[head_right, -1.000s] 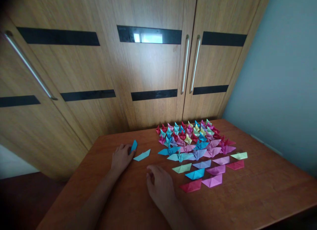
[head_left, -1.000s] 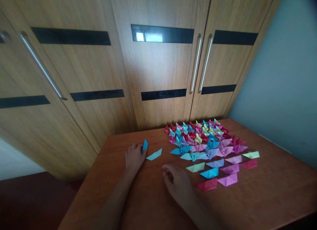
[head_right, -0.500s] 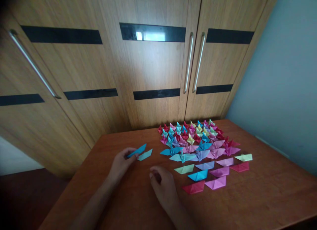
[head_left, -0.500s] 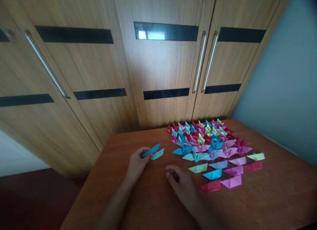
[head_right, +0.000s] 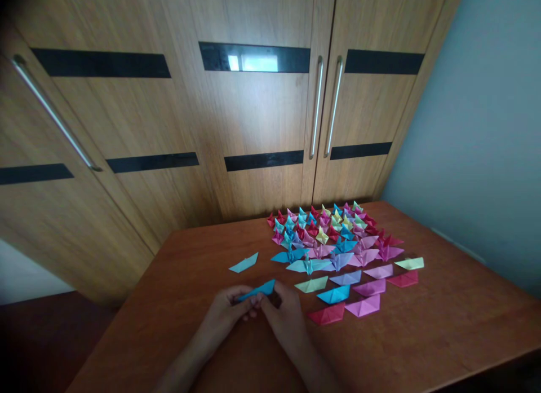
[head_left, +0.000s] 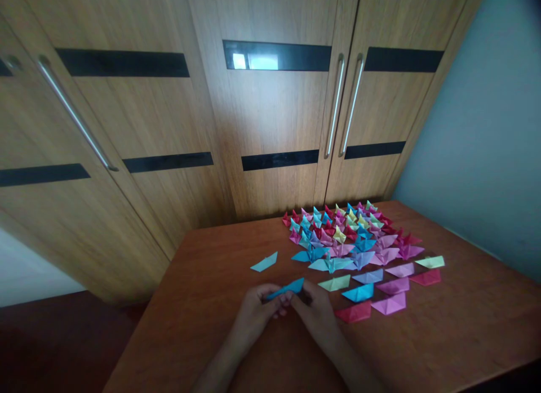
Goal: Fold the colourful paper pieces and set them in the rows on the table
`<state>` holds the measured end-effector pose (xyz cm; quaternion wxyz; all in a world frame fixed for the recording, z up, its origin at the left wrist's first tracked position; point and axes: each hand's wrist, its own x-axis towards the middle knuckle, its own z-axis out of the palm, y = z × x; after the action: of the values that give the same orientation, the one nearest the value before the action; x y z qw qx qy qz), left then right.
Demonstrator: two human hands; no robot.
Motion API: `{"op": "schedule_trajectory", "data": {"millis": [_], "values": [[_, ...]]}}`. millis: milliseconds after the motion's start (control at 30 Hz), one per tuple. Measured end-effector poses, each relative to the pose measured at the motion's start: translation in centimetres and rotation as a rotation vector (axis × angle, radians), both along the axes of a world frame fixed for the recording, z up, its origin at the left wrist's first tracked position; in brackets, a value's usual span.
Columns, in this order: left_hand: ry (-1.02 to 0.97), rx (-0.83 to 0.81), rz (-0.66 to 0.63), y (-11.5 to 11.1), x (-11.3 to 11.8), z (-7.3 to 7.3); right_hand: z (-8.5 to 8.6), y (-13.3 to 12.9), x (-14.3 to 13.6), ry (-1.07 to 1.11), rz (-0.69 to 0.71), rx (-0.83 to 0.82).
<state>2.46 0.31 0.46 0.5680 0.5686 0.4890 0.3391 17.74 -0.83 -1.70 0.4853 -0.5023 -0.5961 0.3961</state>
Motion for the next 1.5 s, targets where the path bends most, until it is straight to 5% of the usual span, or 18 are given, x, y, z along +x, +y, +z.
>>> {"op": "schedule_trajectory", "data": {"millis": [567, 833, 1033, 1267, 1367, 1500], "values": [[-0.056, 0.002, -0.101, -0.3, 0.3, -0.2, 0.8, -0.1, 0.6, 0.075, -0.116, 0.07], [-0.093, -0.017, -0.168, -1.2, 3.9, -0.6, 0.4, -2.3, 3.1, 0.225, -0.223, -0.028], [-0.08, 0.168, -0.312, -1.0, 10.7, 0.7, 1.0, -4.2, 8.9, 0.144, -0.358, -0.007], [0.206, 0.641, -0.273, -2.0, 18.8, 0.9, -0.6, -4.6, 21.6, -0.104, -0.737, -0.083], [0.237, 0.706, -0.324, -2.2, 19.3, 0.6, -1.9, -4.4, 25.9, -0.365, -0.829, -0.197], [0.275, 0.692, -0.341, -1.1, 17.1, 0.5, -2.7, -4.0, 27.9, -0.695, -0.841, -0.401]]}}
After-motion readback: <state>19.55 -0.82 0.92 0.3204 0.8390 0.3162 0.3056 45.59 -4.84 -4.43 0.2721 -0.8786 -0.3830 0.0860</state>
